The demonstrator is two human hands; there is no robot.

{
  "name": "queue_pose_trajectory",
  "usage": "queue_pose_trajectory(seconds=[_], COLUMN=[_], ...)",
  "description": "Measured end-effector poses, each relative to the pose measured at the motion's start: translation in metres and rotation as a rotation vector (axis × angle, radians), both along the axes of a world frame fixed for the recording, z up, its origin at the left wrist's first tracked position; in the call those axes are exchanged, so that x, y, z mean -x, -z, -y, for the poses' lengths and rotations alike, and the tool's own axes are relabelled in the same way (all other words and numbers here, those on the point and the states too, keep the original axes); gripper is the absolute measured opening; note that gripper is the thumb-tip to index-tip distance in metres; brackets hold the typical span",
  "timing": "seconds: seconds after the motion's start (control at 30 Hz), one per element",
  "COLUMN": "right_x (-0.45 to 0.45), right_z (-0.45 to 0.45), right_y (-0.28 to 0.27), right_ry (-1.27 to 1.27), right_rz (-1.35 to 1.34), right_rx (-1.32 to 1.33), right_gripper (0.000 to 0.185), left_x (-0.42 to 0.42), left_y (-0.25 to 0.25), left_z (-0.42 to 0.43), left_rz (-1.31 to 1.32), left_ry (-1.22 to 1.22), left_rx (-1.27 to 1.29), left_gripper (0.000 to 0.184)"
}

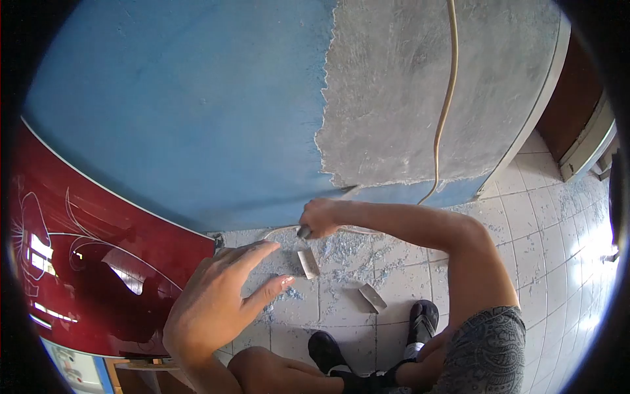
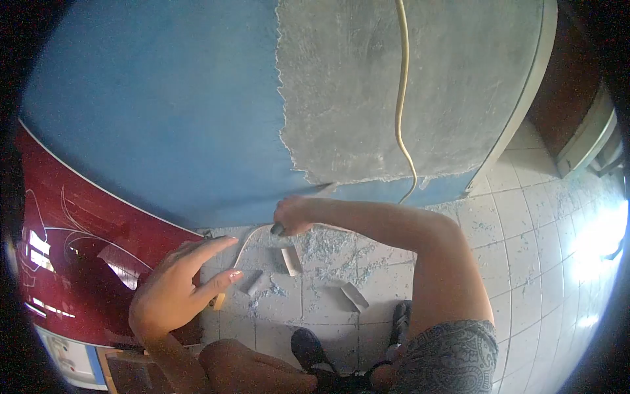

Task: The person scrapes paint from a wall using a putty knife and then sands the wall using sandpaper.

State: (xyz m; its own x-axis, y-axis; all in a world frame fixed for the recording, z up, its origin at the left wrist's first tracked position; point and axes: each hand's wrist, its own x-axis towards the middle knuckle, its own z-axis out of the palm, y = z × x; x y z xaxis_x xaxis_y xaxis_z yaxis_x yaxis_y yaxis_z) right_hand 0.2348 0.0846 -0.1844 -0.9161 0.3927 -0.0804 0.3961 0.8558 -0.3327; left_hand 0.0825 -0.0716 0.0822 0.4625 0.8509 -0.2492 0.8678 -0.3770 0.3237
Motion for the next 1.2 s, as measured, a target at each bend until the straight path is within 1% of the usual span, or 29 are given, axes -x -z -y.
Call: queue_pose_trajectory(seconds=[0.07,0.1,0.17,0.23,0.27,0.3,0.37,0.4,0.43,0.53,0.63,0.73,0.8,0.87,0.9,0.97,1.0,1.07,1.1,1.17,1.2], right_x=[-0.005,0.007,0.028,0.037,0.04,0.04,0.031,0.029,0.041,0.074,0.073,0.051,0.069,0.094,0.103,0.085,0.073,0.051,0.038,0.046,0.049], right_z=[0.005,0.011,0.037,0.061,0.067,0.061,0.016,0.004,0.009,0.047,0.073,-0.011,-0.004,0.043,0.056,0.064,0.064,-0.007,-0.03,-0.013,0.011], right_y=[-0.007,0.0,-0.024,-0.055,-0.062,-0.052,-0.037,-0.042,-0.043,-0.033,-0.041,-0.02,-0.026,-0.035,-0.028,-0.037,-0.041,-0.007,-0.015,-0.006,-0.009], right_ry=[0.158,0.111,-0.02,-0.145,-0.209,-0.273,-0.173,-0.124,-0.098,-0.197,-0.235,-0.198,-0.171,-0.203,-0.325,-0.248,-0.214,-0.011,0.089,0.061,0.042], right_rz=[0.005,0.076,0.073,0.065,0.057,-0.031,0.101,0.171,0.242,0.095,0.104,0.238,0.202,0.184,0.107,0.098,0.098,0.167,0.204,0.203,0.209], right_rx=[0.07,-0.033,0.036,0.002,-0.018,-0.073,-0.025,-0.006,-0.09,-0.114,-0.01,0.043,-0.007,0.007,0.016,0.094,0.132,0.051,0.016,-0.011,-0.015], right_gripper=[0.037,0.041,0.041,0.04,0.039,0.038,0.038,0.038,0.037,0.035,0.035,0.036,0.034,0.034,0.037,0.033,0.031,0.033,0.034,0.033,0.032], left_x=[-0.002,-0.002,0.0,0.003,0.004,0.004,0.004,0.003,0.0,-0.001,0.001,0.008,0.011,0.014,0.012,0.006,0.01,0.017,0.019,0.02,0.021], left_y=[-0.004,-0.006,-0.004,0.003,0.005,0.007,0.006,0.003,-0.002,-0.004,-0.004,-0.002,-0.001,0.001,-0.002,-0.009,-0.007,-0.005,-0.006,-0.008,-0.006], left_z=[0.001,0.001,0.004,0.002,0.001,0.0,-0.001,0.001,0.003,0.005,0.005,0.008,0.008,0.009,0.009,0.011,0.011,0.013,0.016,0.018,0.018], left_rz=[-0.021,-0.01,0.017,0.021,0.02,0.013,0.0,-0.009,-0.018,0.002,-0.015,0.007,0.046,0.078,0.056,0.006,0.019,0.051,0.045,0.025,0.037], left_ry=[-0.011,0.002,0.014,0.016,0.016,0.012,0.005,-0.014,-0.033,-0.05,0.01,0.027,0.033,0.05,0.014,-0.062,-0.036,0.01,-0.007,-0.02,0.004], left_rx=[0.006,-0.013,-0.036,-0.054,-0.064,-0.057,-0.053,-0.029,-0.005,0.023,-0.041,-0.081,-0.103,-0.102,-0.068,0.019,-0.007,-0.067,-0.073,-0.093,-0.108], left_gripper=[0.054,0.055,0.055,0.054,0.054,0.053,0.053,0.053,0.053,0.053,0.054,0.054,0.053,0.052,0.052,0.052,0.052,0.052,0.052,0.051,0.052])
